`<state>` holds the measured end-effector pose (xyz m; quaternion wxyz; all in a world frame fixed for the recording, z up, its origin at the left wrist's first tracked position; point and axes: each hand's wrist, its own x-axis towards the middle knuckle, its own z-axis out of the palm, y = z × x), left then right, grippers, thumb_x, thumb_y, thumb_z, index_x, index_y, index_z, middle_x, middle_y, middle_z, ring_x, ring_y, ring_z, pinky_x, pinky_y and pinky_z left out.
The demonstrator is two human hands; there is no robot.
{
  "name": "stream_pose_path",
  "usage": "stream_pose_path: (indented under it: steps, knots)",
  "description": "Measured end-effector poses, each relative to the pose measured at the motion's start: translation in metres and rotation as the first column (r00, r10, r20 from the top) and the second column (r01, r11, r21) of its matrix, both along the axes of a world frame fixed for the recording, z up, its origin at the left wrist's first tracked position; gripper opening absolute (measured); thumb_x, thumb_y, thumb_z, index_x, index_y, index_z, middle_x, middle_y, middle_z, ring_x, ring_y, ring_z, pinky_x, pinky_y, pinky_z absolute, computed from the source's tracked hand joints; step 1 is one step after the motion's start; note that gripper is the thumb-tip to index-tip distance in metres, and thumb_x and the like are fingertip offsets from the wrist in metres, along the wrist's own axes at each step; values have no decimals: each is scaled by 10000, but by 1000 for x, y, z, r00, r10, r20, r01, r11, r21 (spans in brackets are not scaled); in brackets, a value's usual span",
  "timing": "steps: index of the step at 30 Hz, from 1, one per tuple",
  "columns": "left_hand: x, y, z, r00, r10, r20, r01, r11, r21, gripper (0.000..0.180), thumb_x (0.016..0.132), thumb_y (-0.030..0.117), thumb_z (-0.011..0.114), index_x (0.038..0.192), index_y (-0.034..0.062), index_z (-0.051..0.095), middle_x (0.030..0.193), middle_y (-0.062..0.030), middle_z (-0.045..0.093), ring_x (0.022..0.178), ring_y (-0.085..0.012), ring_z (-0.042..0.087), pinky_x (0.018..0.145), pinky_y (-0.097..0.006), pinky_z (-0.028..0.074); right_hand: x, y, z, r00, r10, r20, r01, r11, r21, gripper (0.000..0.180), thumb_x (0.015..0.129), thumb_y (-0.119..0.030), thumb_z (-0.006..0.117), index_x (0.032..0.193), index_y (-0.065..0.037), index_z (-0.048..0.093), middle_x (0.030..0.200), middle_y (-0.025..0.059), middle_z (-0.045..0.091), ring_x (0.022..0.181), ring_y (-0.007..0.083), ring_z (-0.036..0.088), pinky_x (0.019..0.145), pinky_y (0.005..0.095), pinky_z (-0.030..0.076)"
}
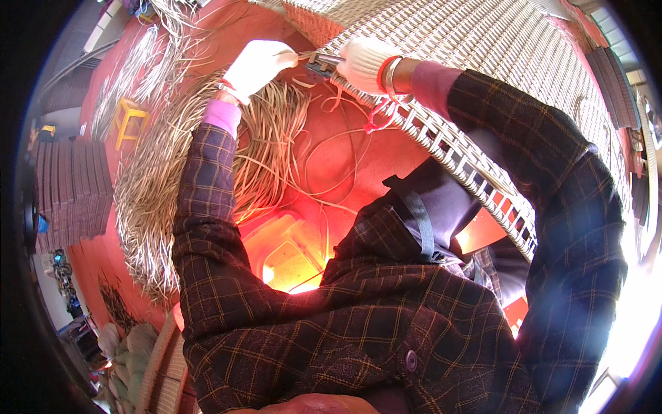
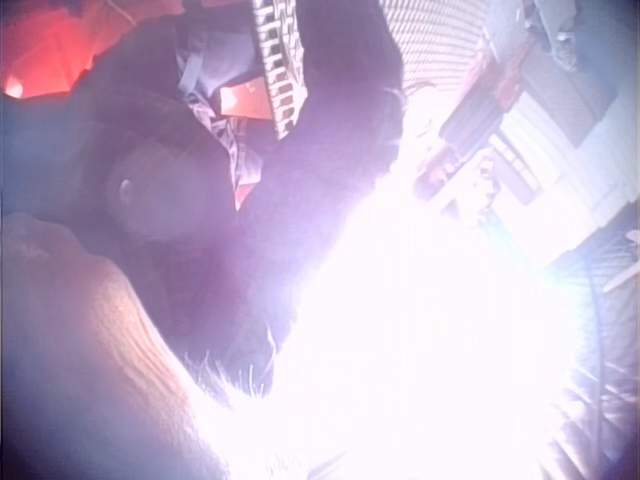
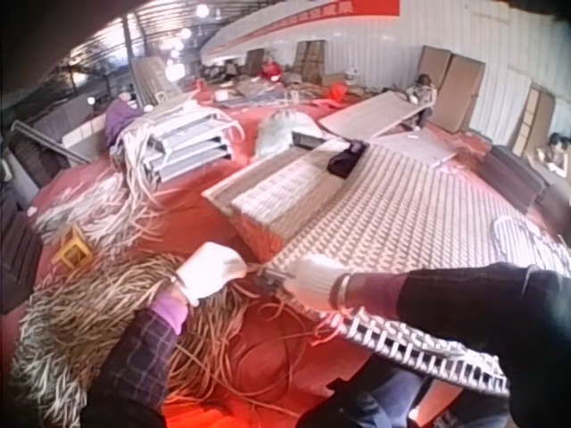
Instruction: The person sits on the floor and weaves a large flat mat using thin strips of material. They repeatedly thread strips through the existing weave, pull them tight, and trim excess with a tool.
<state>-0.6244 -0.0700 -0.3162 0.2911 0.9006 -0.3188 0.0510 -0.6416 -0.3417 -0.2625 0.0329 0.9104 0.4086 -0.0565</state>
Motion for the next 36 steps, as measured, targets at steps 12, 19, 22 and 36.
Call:
stream_pose_path:
  steps: [12, 19, 22, 36]
  knots:
    - [2, 7, 2, 936, -72, 345, -40, 951, 306, 281, 986, 298, 648, 961, 45, 765, 907, -135, 745, 864, -349, 703, 798, -438, 556, -2, -2, -7, 999, 3, 33, -3, 1000, 17, 177, 915, -181, 635, 976, -49, 738, 874, 163, 690, 817, 376, 737, 714, 469, 593]
    - [2, 8, -6, 902, -47, 430, -88, 953, 289, 201, 970, 241, 673, 942, 61, 758, 892, -117, 743, 808, -324, 709, 757, -430, 569, -11, 2, -4, 994, -98, 39, 98, 995, -1, 184, 951, -209, 631, 1003, -77, 747, 920, 120, 669, 860, 315, 731, 743, 432, 596]
    - [4, 5, -7, 883, -68, 465, -80, 953, 292, 197, 962, 249, 676, 909, 73, 747, 857, -113, 730, 792, -328, 705, 735, -436, 566, -8, 0, -3, 989, -145, -34, 146, 989, 35, 176, 934, -192, 631, 1005, -84, 750, 940, 125, 672, 871, 322, 731, 749, 437, 598]
    - [-8, -12, 1, 920, 147, -363, -206, 970, -129, 275, 978, 269, 654, 976, 19, 767, 918, -163, 747, 840, -315, 703, 756, -391, 535, 10, -9, -1, 720, -263, -642, 469, 866, 172, 197, 946, -228, 663, 989, -47, 726, 820, 88, 685, 566, 225, 676, 457, 364, 500]
